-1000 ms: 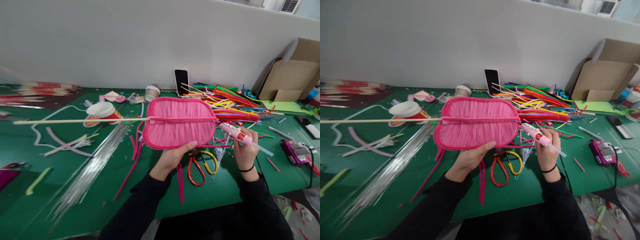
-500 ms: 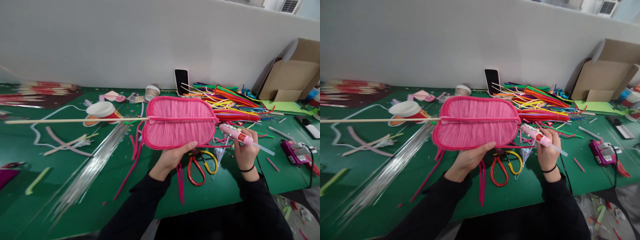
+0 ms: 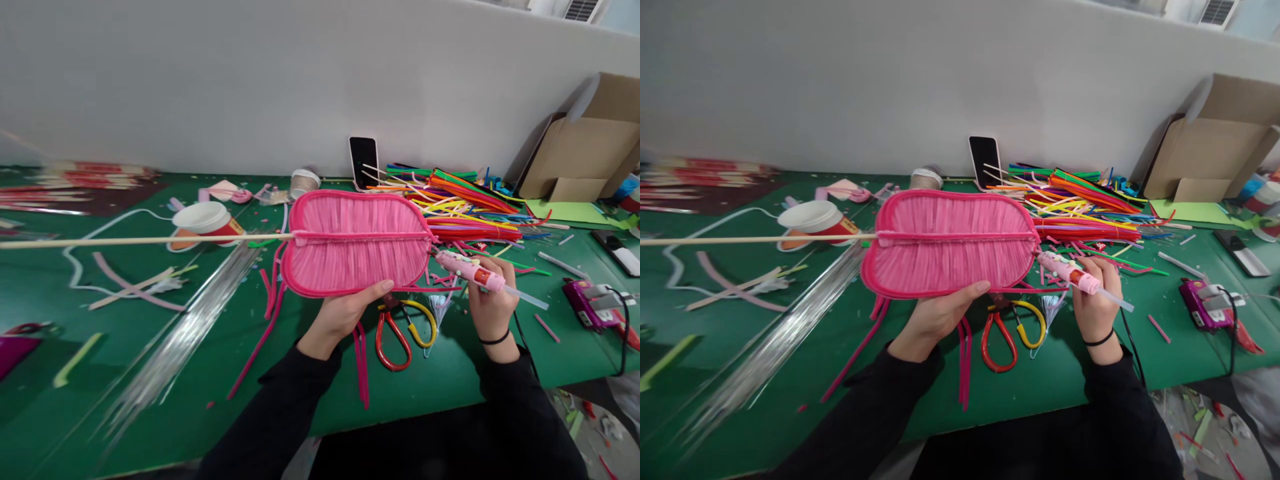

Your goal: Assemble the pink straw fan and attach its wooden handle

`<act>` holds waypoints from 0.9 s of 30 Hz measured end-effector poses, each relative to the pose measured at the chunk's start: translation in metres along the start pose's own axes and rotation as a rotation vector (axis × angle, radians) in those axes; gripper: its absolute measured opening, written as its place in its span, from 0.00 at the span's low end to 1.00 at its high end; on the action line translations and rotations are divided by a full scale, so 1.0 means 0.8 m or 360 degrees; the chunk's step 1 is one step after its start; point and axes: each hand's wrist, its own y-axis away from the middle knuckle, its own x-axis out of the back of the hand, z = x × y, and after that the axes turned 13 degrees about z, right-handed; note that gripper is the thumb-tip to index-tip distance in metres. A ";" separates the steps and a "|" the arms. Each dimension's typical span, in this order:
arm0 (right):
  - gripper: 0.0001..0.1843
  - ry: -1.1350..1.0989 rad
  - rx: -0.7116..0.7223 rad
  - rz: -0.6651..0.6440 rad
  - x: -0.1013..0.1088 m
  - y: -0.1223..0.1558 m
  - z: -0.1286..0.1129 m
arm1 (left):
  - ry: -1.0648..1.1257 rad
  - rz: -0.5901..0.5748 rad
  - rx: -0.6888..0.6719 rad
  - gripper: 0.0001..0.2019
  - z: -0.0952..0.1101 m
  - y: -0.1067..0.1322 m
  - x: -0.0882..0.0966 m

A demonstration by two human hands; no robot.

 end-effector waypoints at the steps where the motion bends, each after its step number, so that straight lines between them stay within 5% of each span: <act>1: 0.11 0.0010 0.0000 -0.0004 0.000 0.000 0.000 | 0.0019 0.0001 0.0006 0.27 0.000 0.000 0.000; 27: 0.13 -0.0051 -0.0005 -0.0070 0.000 0.004 0.002 | 0.0224 0.0055 0.0073 0.29 0.013 0.002 -0.010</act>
